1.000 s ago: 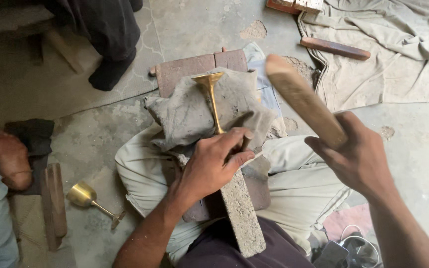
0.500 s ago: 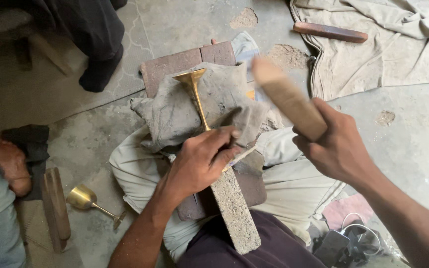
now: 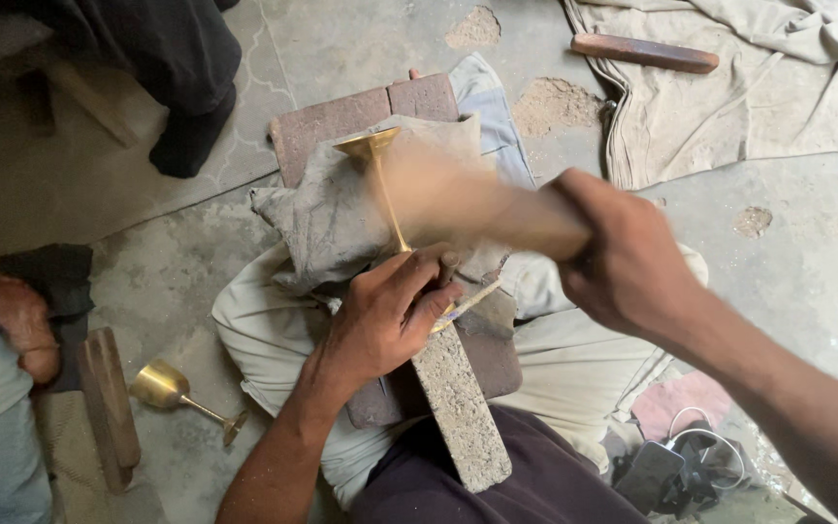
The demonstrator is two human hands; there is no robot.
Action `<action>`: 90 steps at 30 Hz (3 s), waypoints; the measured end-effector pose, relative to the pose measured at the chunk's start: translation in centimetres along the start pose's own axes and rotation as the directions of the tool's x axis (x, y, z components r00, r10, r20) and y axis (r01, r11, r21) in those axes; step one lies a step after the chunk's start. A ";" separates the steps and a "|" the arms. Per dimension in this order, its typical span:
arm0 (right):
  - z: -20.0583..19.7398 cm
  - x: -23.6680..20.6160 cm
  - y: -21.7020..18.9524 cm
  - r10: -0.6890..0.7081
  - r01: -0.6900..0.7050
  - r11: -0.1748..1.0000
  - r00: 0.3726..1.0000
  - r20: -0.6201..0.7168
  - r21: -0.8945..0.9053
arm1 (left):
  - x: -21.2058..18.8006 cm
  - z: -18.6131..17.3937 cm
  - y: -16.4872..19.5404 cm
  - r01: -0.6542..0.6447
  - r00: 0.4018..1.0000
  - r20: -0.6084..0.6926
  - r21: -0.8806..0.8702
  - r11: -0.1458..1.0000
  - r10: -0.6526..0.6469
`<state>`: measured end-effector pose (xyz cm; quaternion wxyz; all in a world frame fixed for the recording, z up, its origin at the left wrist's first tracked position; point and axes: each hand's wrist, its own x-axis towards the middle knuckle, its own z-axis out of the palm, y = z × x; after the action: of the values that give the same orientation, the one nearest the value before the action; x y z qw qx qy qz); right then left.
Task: The person sits on the floor with a brass goblet held on a brick rest and uses a small punch and a wooden mallet to repeatedly strike the goblet's surface, embossing a decorative pattern. They rotate and reposition the goblet between strikes and continue hammering around the cup until the end of the clip.
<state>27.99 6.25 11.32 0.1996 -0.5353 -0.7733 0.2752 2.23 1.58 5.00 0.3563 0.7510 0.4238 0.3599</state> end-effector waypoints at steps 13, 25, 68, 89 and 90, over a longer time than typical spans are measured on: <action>-0.4 0.8 -0.7 0.190 -0.195 0.979 0.978 0.088 0.053 | -0.3 -0.1 -0.3 -0.046 0.998 -0.031 0.001 0.999 0.046; -0.6 1.1 -1.4 0.188 -0.201 0.976 0.973 0.137 0.088 | -0.2 -0.5 0.3 0.015 1.000 -0.007 -0.036 0.999 -0.015; 0.4 -1.9 -2.1 0.123 -0.117 0.969 0.992 0.013 -0.216 | -1.0 -0.3 -1.1 0.001 0.998 0.066 -0.099 0.995 0.005; -1.6 -2.1 -4.0 0.111 -0.123 0.991 0.975 0.194 0.051 | -0.1 -1.5 -0.2 -0.074 0.996 0.045 -0.043 0.996 0.076; -1.5 -2.3 -4.0 -0.043 0.027 0.984 0.995 0.088 0.174 | -0.1 -1.5 -0.3 -0.070 0.996 0.056 -0.028 0.997 0.072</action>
<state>26.80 3.35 15.05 0.2145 -0.4890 -0.7641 0.3619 0.80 1.94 5.44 0.3647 0.7709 0.3818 0.3562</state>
